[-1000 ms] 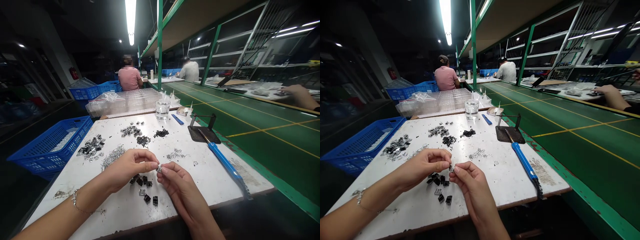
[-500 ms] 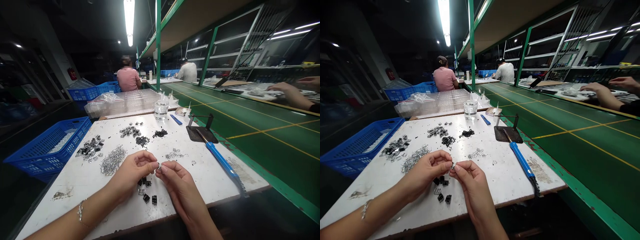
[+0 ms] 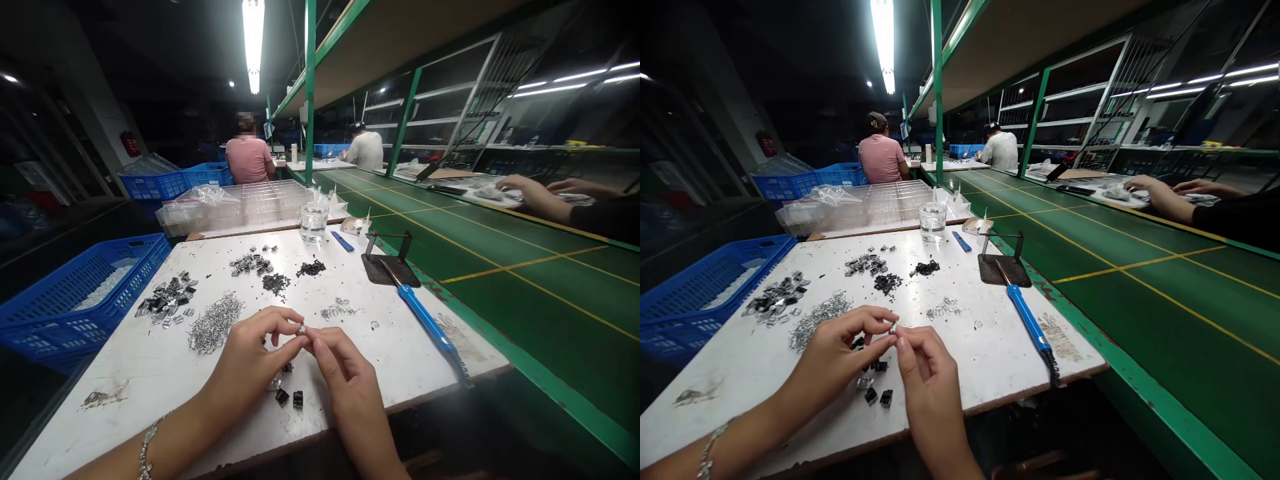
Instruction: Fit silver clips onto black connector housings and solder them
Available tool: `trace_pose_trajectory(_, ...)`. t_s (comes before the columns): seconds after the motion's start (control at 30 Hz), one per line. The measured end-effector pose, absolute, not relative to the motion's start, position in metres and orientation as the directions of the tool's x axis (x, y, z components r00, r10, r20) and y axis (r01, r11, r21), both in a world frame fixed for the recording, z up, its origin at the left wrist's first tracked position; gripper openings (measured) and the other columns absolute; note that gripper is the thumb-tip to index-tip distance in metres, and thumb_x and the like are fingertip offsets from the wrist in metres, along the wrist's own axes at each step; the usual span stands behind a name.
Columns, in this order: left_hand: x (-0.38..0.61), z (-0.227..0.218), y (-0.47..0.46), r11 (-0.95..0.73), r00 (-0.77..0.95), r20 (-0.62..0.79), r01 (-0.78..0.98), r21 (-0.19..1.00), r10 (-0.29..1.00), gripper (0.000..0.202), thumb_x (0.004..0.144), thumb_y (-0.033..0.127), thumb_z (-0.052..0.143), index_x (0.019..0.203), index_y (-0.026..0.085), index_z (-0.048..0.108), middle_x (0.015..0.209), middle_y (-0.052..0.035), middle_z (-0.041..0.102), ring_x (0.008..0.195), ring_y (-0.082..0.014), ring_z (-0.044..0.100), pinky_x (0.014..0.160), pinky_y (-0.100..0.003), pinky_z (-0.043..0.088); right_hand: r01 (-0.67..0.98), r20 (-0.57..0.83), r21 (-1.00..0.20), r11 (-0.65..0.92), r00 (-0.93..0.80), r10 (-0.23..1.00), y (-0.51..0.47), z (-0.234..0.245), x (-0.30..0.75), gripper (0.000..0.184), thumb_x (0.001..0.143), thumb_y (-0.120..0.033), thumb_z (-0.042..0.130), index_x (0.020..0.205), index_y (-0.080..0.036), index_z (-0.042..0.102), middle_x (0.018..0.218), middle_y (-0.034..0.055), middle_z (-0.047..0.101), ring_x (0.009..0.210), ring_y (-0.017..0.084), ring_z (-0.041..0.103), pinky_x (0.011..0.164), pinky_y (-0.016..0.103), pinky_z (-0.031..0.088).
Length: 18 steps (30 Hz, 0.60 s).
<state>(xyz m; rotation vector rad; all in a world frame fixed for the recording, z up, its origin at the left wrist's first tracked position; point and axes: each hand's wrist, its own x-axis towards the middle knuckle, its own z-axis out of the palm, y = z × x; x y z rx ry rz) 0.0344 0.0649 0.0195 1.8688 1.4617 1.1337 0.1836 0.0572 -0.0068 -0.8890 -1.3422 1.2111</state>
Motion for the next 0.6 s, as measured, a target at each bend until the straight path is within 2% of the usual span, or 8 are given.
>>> trace_pose_trajectory(0.1, 0.032, 0.022, 0.067, -0.231, 0.071, 0.227, 0.511, 0.828, 0.971, 0.011, 0.076, 0.028, 0.067, 0.067, 0.023, 0.063, 0.097, -0.0054, 0.071, 0.089, -0.0235, 0.064, 0.074, -0.035, 0.049, 0.066, 0.268, -0.953, 0.296, -0.268, 0.925, 0.055, -0.008, 0.202, 0.022, 0.091, -0.033, 0.053, 0.108, -0.026, 0.067, 0.110, 0.0042, 0.067, 0.104, 0.020, 0.061, 0.091, 0.030, 0.046)
trace_pose_trajectory(0.17, 0.030, 0.024, 0.069, -0.145, 0.063, 0.130, 0.442, 0.885, 0.989, 0.015, 0.072, 0.030, 0.071, 0.064, 0.022, 0.062, 0.097, -0.0062, 0.070, 0.089, -0.0240, 0.064, 0.075, -0.036, 0.049, 0.293, 0.330, -0.866, 0.406, -0.275, 0.903, 0.063, -0.008, 0.234, 0.030, 0.090, -0.032, 0.054, 0.119, -0.030, 0.061, 0.115, 0.0038, 0.065, 0.105, 0.022, 0.060, 0.093, 0.033, 0.045)
trace_pose_trajectory(0.23, 0.027, 0.027, 0.071, -0.037, 0.071, 0.017, 0.303, 0.952, 0.997, 0.018, 0.069, 0.034, 0.075, 0.063, 0.022, 0.063, 0.099, -0.0065, 0.069, 0.091, -0.0235, 0.063, 0.079, -0.035, 0.049, 0.592, 0.510, -0.637, 0.493, -0.155, 0.846, 0.080, -0.007, 0.279, 0.039, 0.089, -0.031, 0.055, 0.128, -0.029, 0.054, 0.119, 0.0069, 0.061, 0.103, 0.025, 0.060, 0.091, 0.038, 0.044)
trace_pose_trajectory(0.3, 0.023, 0.028, 0.072, 0.063, 0.087, -0.076, 0.139, 0.988, 0.993, 0.018, 0.067, 0.035, 0.078, 0.065, 0.022, 0.066, 0.103, -0.0060, 0.068, 0.095, -0.0225, 0.063, 0.081, -0.034, 0.050, 0.844, 0.636, -0.341, 0.414, -0.118, 0.763, 0.101, -0.004, 0.327, 0.040, 0.090, -0.033, 0.051, 0.129, -0.026, 0.055, 0.112, 0.0116, 0.060, 0.098, 0.029, 0.058, 0.086, 0.044, 0.043)
trace_pose_trajectory(0.33, 0.021, 0.029, 0.073, 0.102, 0.095, -0.109, 0.068, 0.992, 0.990, 0.018, 0.065, 0.035, 0.080, 0.066, 0.022, 0.067, 0.104, -0.0055, 0.068, 0.097, -0.0220, 0.062, 0.081, -0.033, 0.050, 0.911, 0.619, -0.217, 0.350, -0.149, 0.772, 0.111, -0.001, 0.347, 0.040, 0.091, -0.034, 0.047, 0.130, -0.026, 0.056, 0.107, 0.0131, 0.060, 0.094, 0.030, 0.058, 0.079, 0.044, 0.043)
trace_pose_trajectory(0.4, 0.018, 0.028, 0.074, 0.160, 0.098, -0.156, -0.037, 0.986, 0.983, 0.018, 0.063, 0.035, 0.081, 0.067, 0.023, 0.069, 0.104, -0.0041, 0.069, 0.100, -0.0210, 0.061, 0.083, -0.031, 0.049, 0.924, 0.493, -0.078, 0.376, -0.292, 0.819, 0.130, 0.004, 0.376, 0.040, 0.093, -0.027, 0.042, 0.130, -0.026, 0.056, 0.101, 0.0142, 0.061, 0.084, 0.026, 0.058, 0.071, 0.041, 0.041)
trace_pose_trajectory(0.5, 0.016, 0.028, 0.074, 0.228, 0.114, -0.212, -0.145, 0.963, 0.971, 0.018, 0.061, 0.035, 0.083, 0.069, 0.023, 0.072, 0.100, -0.0030, 0.071, 0.101, -0.0195, 0.061, 0.091, -0.030, 0.045, 0.830, 0.365, -0.112, 0.547, -0.477, 0.799, 0.148, 0.009, 0.388, 0.044, 0.087, -0.014, 0.040, 0.119, -0.030, 0.065, 0.096, 0.0121, 0.067, 0.077, 0.023, 0.059, 0.069, 0.040, 0.040)
trace_pose_trajectory(0.6, 0.016, 0.029, 0.072, 0.279, 0.147, -0.251, -0.213, 0.937, 0.957, 0.020, 0.062, 0.035, 0.082, 0.075, 0.023, 0.074, 0.095, -0.0029, 0.072, 0.096, -0.0169, 0.061, 0.095, -0.029, 0.042, 0.762, 0.424, -0.238, 0.602, -0.477, 0.770, 0.153, 0.004, 0.377, 0.034, 0.079, -0.014, 0.048, 0.094, -0.030, 0.074, 0.092, 0.0089, 0.070, 0.075, 0.023, 0.061, 0.070, 0.039, 0.043)
